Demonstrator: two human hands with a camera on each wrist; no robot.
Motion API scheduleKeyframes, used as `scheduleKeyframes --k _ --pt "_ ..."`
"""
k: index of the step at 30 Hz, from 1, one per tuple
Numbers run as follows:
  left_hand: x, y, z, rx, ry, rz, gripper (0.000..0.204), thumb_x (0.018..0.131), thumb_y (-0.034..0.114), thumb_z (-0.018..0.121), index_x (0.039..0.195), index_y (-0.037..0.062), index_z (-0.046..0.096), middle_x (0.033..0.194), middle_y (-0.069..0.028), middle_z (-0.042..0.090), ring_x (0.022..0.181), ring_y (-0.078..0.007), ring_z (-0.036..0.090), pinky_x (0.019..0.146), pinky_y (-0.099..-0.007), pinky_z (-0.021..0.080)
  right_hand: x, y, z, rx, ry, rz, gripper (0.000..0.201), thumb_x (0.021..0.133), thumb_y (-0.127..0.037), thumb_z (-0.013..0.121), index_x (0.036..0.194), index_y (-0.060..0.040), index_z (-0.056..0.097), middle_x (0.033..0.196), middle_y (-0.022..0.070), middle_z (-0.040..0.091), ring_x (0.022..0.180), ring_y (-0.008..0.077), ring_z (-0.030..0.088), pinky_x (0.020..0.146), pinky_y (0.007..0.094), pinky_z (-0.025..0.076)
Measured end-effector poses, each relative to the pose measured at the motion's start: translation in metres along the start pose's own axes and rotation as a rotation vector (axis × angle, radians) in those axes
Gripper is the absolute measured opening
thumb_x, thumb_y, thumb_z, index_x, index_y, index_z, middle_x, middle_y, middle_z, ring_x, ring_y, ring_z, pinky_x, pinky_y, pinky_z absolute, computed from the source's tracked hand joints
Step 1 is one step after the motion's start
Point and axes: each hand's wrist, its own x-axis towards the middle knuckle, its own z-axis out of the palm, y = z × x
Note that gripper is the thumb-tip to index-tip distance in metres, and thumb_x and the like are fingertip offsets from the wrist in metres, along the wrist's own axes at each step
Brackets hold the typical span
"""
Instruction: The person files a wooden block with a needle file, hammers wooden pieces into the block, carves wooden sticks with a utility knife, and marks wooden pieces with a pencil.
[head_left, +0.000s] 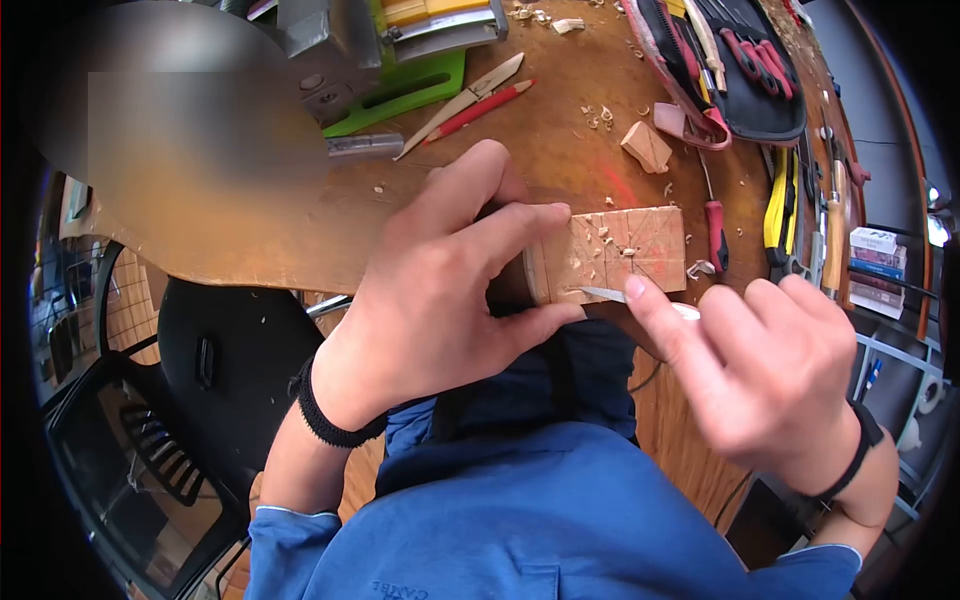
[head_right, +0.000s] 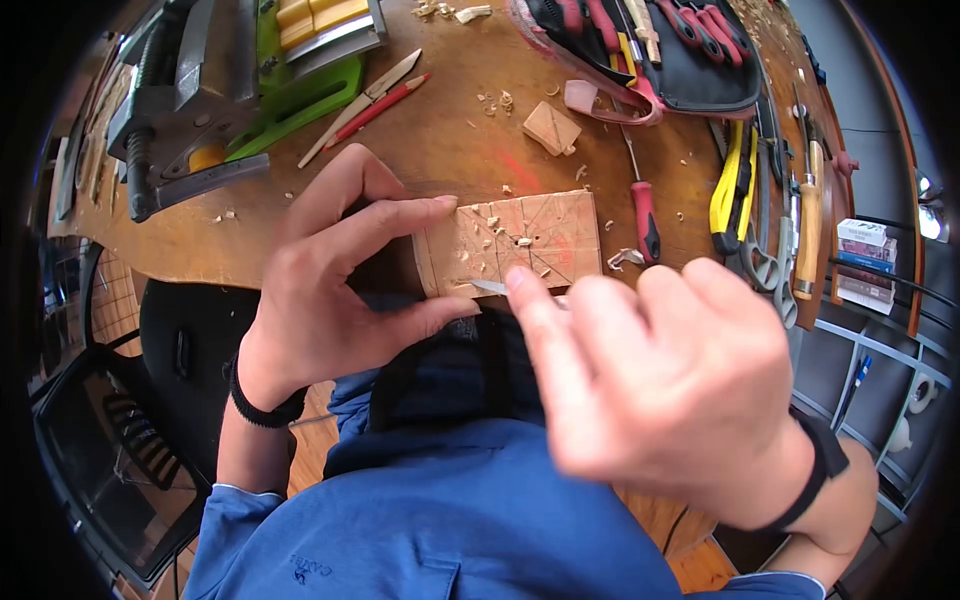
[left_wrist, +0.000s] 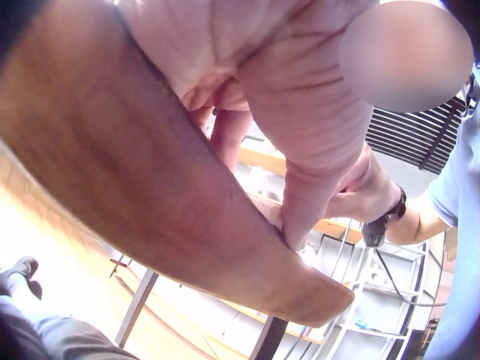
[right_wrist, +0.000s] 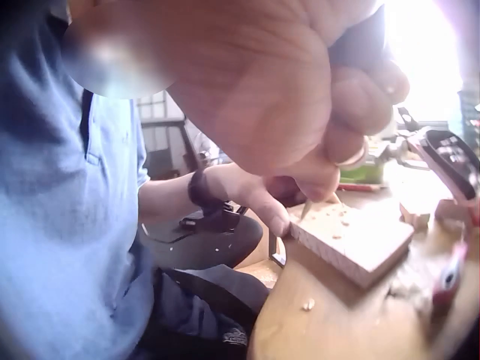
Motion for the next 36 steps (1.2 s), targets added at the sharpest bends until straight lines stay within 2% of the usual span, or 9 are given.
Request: scheduleKeyframes --k 2,7,16,17,22,24,25,28,36 --pt "0.000 -0.001 0.000 0.016 0.007 -0.003 0.063 0.066 0.019 0.102 0.122 0.0038 0.079 0.100 -0.0096 0.059 0.089 -0.0258 0.062 0.073 -0.0359 0.052 0.008 -0.009 -0.008 -0.304 -0.053 -0.172 0.036 0.081 0.000 0.077 0.116 -0.0021 0.084 0.067 0.0000 0.045 0.057 0.0167 0.045 0.053 0.0334 0.032" --pt "-0.001 -0.002 0.002 -0.020 0.029 0.003 0.061 0.066 0.019 0.101 0.121 0.0052 0.078 0.101 -0.0104 0.061 0.088 -0.0267 0.063 0.073 -0.0358 0.053 0.043 -0.018 -0.026 -0.262 -0.145 -0.248 0.011 0.079 0.000 0.081 0.080 0.0094 0.076 0.064 0.0061 0.047 0.058 0.0212 0.046 0.054 0.0370 0.033" --pt "-0.004 -0.004 0.004 0.021 0.078 0.009 0.053 0.071 0.019 0.094 0.119 0.0065 0.077 0.106 -0.0109 0.061 0.093 -0.0325 0.067 0.076 -0.0423 0.056 0.091 0.002 -0.036 -0.101 -0.332 -0.187 0.032 0.080 -0.010 0.078 0.058 -0.0082 0.054 0.057 0.0095 0.054 0.055 0.0297 0.058 0.064 0.0413 0.049" --pt "-0.003 -0.002 0.002 -0.021 0.037 -0.011 0.045 0.072 0.019 0.094 0.107 0.0041 0.072 0.107 -0.0131 0.057 0.097 -0.0352 0.064 0.083 -0.0448 0.053 0.093 -0.005 -0.030 -0.273 -0.128 -0.325 0.028 0.080 -0.009 0.078 0.061 -0.0062 0.058 0.061 0.0075 0.059 0.055 0.0289 0.061 0.064 0.0409 0.050" --pt "-0.002 0.000 0.005 -0.046 0.038 0.006 0.038 0.073 0.019 0.094 0.093 0.0018 0.066 0.109 -0.0156 0.054 0.101 -0.0384 0.061 0.090 -0.0475 0.051 0.089 0.020 -0.033 -0.154 -0.307 -0.526 0.007 0.075 -0.010 0.078 0.077 -0.0038 0.075 0.067 0.0033 0.062 0.060 0.0227 0.067 0.059 0.0406 0.050" --pt "-0.002 0.001 0.007 -0.065 0.023 -0.016 0.038 0.073 0.018 0.094 0.092 0.0022 0.065 0.109 -0.0154 0.055 0.101 -0.0386 0.061 0.090 -0.0479 0.052 0.085 0.014 -0.032 -0.178 -0.308 -0.428 0.018 0.071 -0.012 0.076 0.086 -0.0039 0.079 0.070 0.0027 0.063 0.061 0.0215 0.066 0.056 0.0405 0.049" --pt "-0.002 0.002 0.007 -0.072 0.022 -0.013 0.038 0.073 0.018 0.094 0.092 0.0022 0.065 0.109 -0.0154 0.055 0.101 -0.0386 0.061 0.090 -0.0479 0.052 0.073 0.017 -0.016 -0.048 -0.050 -0.376 0.028 0.068 -0.014 0.074 0.095 -0.0058 0.081 0.072 0.0019 0.061 0.059 0.0214 0.064 0.054 0.0404 0.047" --pt "-0.003 0.002 0.005 -0.057 0.031 -0.003 0.038 0.073 0.018 0.094 0.092 0.0023 0.065 0.108 -0.0151 0.055 0.101 -0.0382 0.061 0.090 -0.0483 0.052 0.069 0.025 -0.031 -0.130 -0.404 -0.305 0.033 0.068 -0.014 0.075 0.100 -0.0076 0.081 0.069 0.0010 0.057 0.056 0.0213 0.062 0.052 0.0402 0.045" --pt "-0.003 -0.004 0.007 0.002 0.074 0.044 0.059 0.066 0.021 0.100 0.117 0.0056 0.075 0.106 -0.0106 0.060 0.093 -0.0323 0.064 0.077 -0.0428 0.056 0.017 0.030 0.008 0.321 -0.214 0.033 0.043 0.070 0.005 0.071 0.108 -0.0088 0.083 0.069 0.0085 0.064 0.059 0.0306 0.067 0.052 0.0406 0.050"
